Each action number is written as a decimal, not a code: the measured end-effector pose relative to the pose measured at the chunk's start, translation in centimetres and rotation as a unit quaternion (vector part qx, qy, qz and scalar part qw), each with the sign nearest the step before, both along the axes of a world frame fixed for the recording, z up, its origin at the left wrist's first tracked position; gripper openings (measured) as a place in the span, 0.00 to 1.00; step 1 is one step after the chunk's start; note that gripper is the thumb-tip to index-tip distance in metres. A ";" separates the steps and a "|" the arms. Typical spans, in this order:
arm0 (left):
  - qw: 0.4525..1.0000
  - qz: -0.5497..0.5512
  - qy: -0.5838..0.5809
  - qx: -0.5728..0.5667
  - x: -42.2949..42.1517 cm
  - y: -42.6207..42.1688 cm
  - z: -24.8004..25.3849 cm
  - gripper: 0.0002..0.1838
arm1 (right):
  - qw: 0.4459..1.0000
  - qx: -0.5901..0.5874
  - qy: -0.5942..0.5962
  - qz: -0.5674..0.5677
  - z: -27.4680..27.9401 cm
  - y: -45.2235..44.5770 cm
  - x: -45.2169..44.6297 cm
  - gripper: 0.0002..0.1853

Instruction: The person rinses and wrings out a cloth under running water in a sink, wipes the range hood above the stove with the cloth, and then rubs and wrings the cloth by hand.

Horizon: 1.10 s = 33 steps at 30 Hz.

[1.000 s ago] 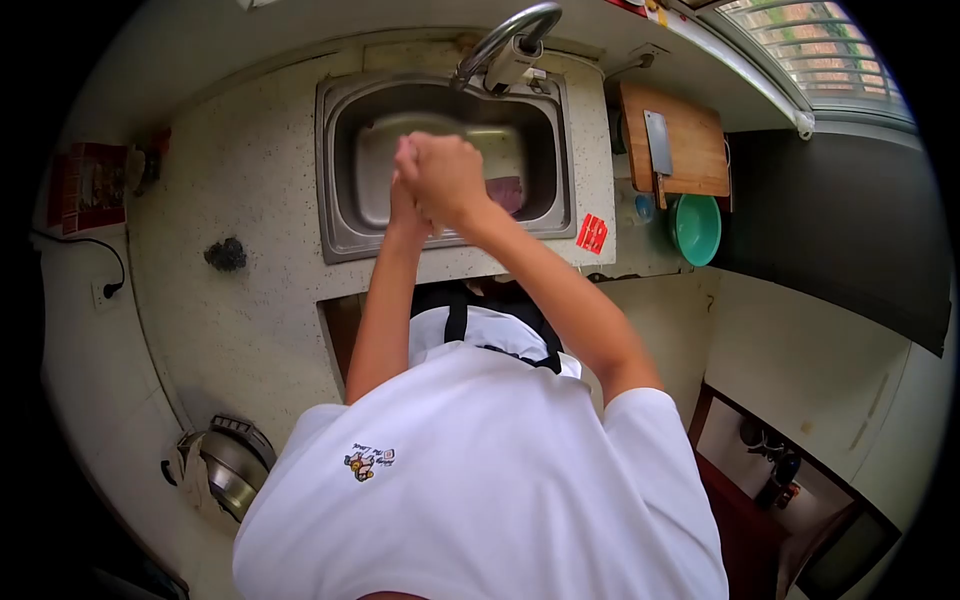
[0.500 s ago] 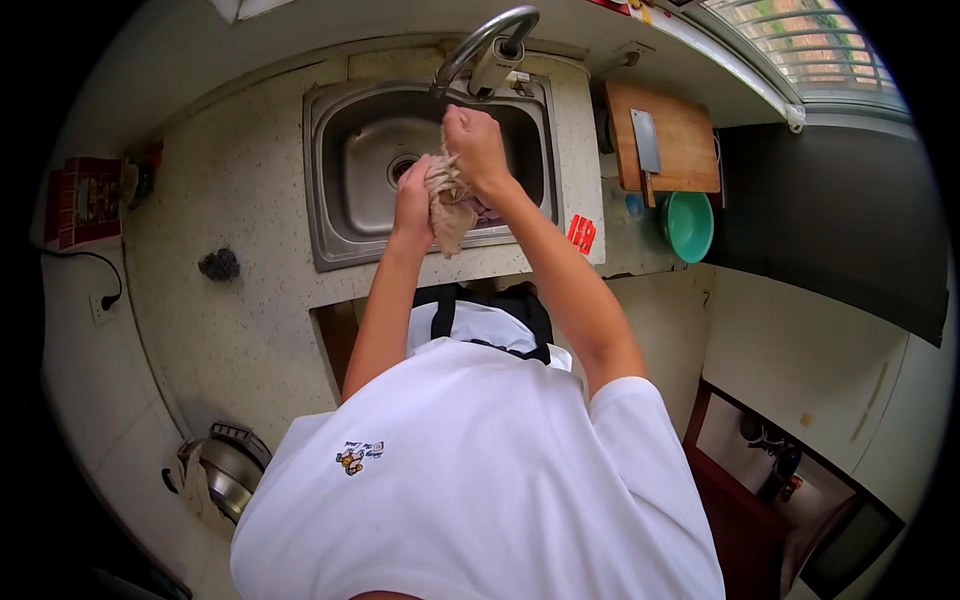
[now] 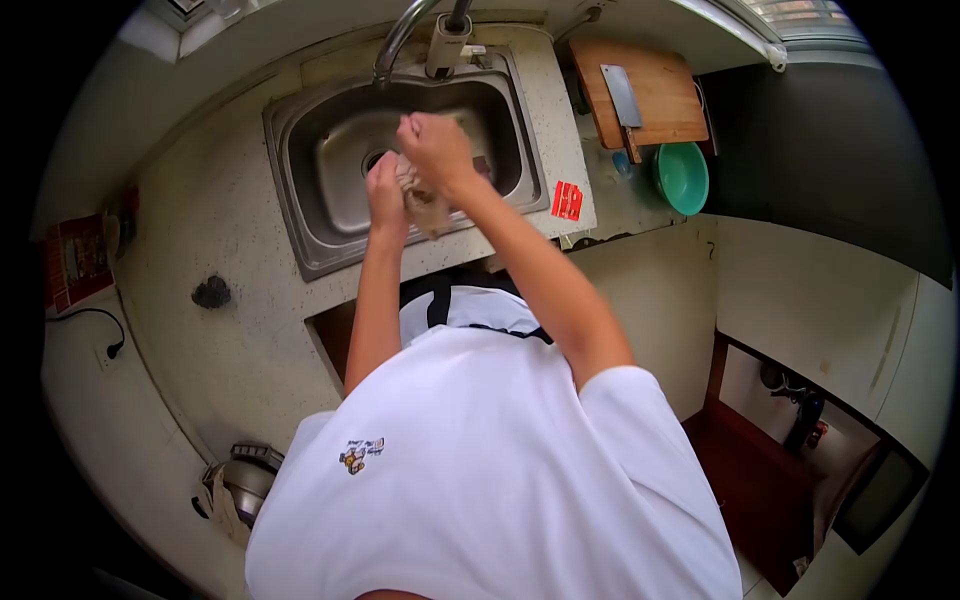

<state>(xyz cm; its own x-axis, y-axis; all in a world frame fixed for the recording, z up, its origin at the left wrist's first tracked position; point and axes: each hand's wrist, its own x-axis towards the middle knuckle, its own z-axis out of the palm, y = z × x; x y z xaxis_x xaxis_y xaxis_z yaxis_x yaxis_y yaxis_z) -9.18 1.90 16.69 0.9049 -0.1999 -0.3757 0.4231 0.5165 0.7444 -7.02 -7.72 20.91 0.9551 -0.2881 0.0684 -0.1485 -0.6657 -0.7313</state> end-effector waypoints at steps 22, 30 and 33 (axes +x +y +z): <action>0.951 0.114 0.131 -0.255 0.3 1.2 1.2 0.17 | 0.597 0.787 0.137 -0.072 -2.1 1.1 -7.0 0.21; 0.979 0.071 -0.102 0.159 0.8 3.2 -1.9 0.13 | 0.819 0.522 -0.077 -0.224 -2.8 1.6 -4.5 0.11; 0.983 0.171 -0.036 0.053 0.5 1.4 -0.1 0.12 | 0.926 0.342 -0.066 -0.145 1.5 2.3 -5.0 0.12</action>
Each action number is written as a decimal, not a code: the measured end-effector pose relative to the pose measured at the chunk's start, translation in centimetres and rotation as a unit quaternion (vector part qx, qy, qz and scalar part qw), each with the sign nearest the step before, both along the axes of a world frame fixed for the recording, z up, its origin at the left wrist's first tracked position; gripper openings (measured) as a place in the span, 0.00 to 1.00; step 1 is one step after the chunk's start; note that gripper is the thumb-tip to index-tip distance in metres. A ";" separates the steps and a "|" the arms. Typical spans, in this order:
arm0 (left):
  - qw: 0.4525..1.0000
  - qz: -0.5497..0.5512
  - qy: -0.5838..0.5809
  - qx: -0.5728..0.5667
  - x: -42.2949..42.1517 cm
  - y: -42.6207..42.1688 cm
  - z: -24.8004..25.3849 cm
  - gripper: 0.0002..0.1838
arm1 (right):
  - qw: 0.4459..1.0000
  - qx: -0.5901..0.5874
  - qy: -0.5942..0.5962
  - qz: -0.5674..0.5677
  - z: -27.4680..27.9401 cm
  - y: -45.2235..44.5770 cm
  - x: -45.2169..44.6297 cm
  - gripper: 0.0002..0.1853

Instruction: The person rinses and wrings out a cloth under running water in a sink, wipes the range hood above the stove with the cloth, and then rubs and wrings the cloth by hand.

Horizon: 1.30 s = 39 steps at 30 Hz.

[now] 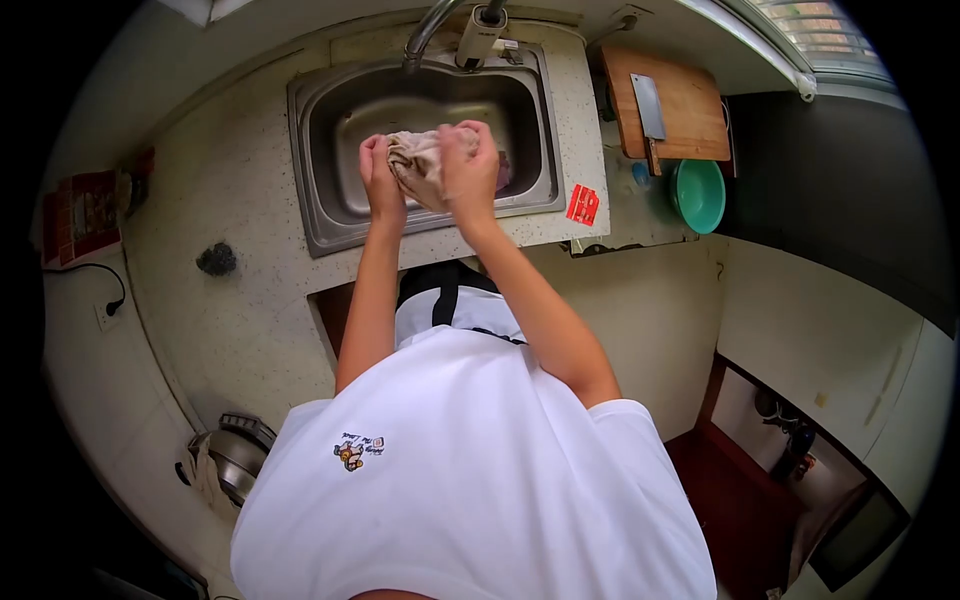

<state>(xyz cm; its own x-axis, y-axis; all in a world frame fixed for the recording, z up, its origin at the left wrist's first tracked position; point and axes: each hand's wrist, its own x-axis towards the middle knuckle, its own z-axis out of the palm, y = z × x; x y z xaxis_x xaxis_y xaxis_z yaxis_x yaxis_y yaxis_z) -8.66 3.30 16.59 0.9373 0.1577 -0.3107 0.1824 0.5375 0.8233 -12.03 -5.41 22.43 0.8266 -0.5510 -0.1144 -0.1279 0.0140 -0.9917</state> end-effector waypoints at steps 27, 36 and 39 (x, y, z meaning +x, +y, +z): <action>0.883 -0.029 0.258 -0.390 -1.8 -1.5 4.0 0.16 | 0.889 -0.358 0.042 0.283 2.2 2.4 5.2 0.11; 0.838 -0.132 0.046 -0.527 -0.4 1.5 -1.9 0.13 | 0.894 -0.372 -0.017 0.250 4.0 5.8 1.4 0.12; 0.900 -0.044 0.044 -0.432 -2.5 -0.1 3.6 0.15 | 0.823 -0.467 -0.021 0.322 4.9 6.3 5.6 0.12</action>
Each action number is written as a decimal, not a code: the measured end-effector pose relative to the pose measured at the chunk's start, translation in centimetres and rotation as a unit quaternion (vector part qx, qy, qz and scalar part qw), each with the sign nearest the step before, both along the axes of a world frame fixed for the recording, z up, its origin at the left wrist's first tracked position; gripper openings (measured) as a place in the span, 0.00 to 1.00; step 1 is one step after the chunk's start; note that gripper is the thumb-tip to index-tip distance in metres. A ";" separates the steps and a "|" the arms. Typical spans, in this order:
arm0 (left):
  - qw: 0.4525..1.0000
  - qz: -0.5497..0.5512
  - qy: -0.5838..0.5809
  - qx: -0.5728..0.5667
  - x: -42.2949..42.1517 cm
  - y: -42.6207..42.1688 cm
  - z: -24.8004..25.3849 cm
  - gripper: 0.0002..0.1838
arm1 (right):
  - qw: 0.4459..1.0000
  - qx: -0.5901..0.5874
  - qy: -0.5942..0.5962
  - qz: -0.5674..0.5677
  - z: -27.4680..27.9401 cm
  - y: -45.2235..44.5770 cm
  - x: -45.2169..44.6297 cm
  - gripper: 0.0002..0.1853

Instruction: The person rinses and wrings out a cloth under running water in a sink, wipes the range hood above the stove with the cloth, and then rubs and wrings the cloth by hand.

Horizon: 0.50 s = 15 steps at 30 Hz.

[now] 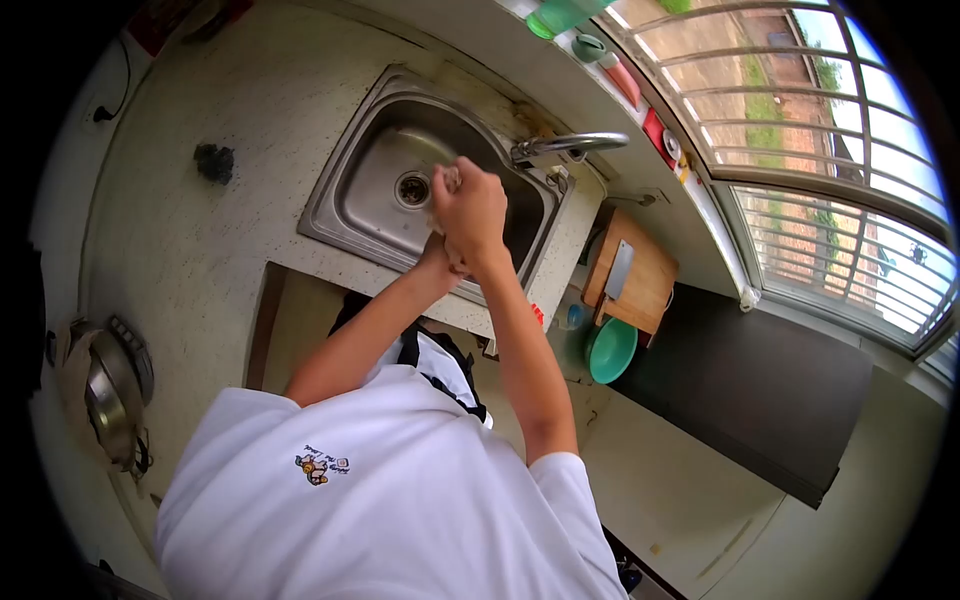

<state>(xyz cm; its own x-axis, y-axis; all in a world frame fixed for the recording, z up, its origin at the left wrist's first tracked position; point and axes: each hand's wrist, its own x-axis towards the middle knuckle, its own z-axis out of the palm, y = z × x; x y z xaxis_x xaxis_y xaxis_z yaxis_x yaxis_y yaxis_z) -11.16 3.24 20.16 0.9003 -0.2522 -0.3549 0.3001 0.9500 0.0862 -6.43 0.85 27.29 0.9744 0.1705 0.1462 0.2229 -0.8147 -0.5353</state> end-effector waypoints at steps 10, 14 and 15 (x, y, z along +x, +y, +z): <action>0.993 -0.048 0.075 0.084 1.8 3.8 -4.2 0.18 | 0.974 0.179 0.068 -0.120 -5.0 -2.5 -5.1 0.11; 0.978 -0.135 0.137 0.077 -1.5 2.2 -4.2 0.25 | 0.980 0.120 0.052 -0.147 -6.6 -4.3 -4.6 0.13; 0.971 -0.170 0.159 0.060 -1.9 2.2 -4.0 0.27 | 0.979 0.125 0.050 -0.154 -7.1 -5.1 -5.0 0.13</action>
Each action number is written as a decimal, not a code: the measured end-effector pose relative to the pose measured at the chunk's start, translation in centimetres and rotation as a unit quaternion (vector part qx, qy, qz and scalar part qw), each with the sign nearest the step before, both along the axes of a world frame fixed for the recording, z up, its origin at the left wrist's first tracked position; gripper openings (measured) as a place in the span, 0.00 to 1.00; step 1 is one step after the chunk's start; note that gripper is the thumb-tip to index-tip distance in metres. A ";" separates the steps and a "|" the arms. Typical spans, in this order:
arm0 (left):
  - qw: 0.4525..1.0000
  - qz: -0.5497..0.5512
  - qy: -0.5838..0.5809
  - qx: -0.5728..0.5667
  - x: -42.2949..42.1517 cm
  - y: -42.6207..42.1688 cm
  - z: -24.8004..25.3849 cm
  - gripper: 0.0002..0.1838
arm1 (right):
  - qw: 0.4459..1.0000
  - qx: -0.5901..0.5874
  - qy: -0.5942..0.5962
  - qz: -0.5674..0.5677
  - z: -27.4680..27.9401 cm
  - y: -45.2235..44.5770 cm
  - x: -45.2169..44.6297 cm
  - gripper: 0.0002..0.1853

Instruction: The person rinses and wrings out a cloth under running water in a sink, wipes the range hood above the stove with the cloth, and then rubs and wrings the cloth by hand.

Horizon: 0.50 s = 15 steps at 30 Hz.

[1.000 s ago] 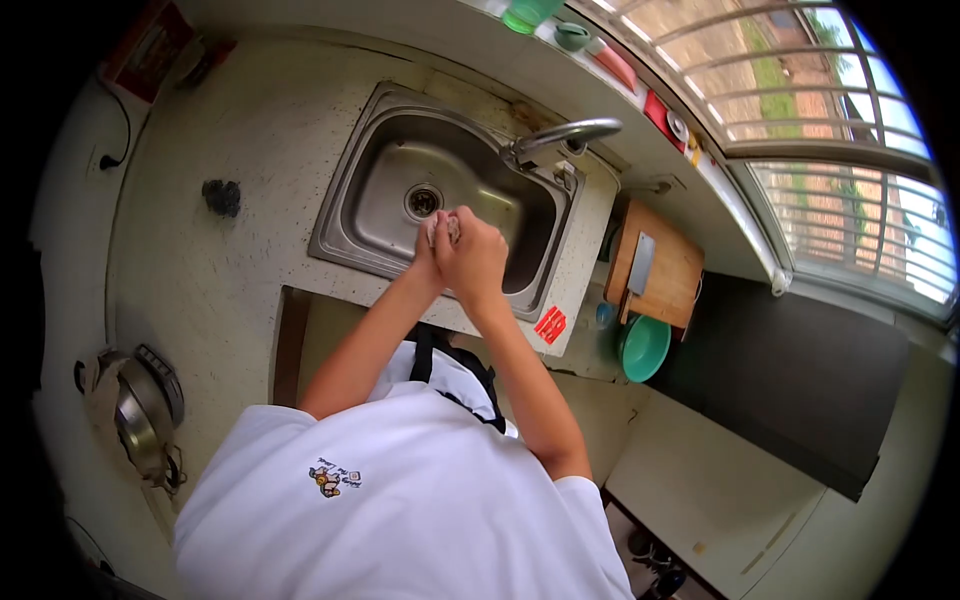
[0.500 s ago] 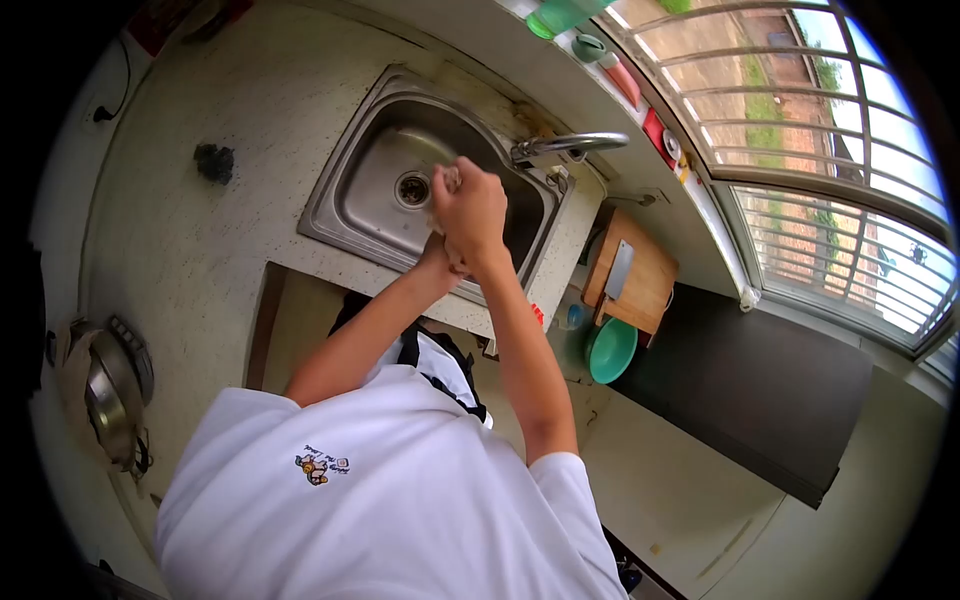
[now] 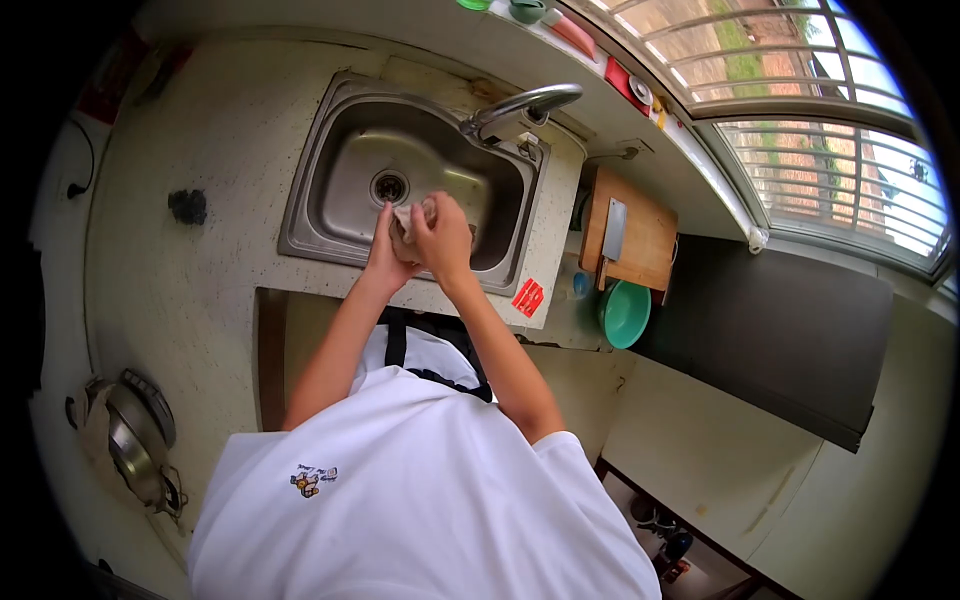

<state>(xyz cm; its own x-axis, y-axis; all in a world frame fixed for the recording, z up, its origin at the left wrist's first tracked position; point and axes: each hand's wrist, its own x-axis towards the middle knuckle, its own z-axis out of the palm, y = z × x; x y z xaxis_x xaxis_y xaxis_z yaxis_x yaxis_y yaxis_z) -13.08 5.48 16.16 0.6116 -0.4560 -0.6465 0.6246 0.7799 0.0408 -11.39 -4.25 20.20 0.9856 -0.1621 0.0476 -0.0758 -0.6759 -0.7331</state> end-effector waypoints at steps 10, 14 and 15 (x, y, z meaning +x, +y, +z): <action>0.973 0.097 -0.055 0.202 2.0 -2.3 -6.8 0.17 | 0.933 0.255 0.174 -0.187 -7.9 -15.8 9.5 0.25; 0.906 0.051 -0.133 0.398 4.6 -5.1 -5.5 0.19 | 0.884 0.327 0.266 -0.202 -10.8 -21.1 12.9 0.26; 0.905 0.062 -0.146 0.396 5.3 -5.6 -5.1 0.19 | 0.900 0.330 0.250 -0.137 -10.9 -21.3 13.1 0.25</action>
<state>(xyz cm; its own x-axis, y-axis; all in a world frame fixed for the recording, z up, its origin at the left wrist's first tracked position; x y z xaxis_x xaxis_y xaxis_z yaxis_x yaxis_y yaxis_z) -7.80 -0.09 11.04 0.8239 0.1625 -0.5429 0.4068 0.4973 0.7663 1.72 -25.55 9.29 0.7756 -0.2330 -0.5867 -0.6055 -0.0117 -0.7958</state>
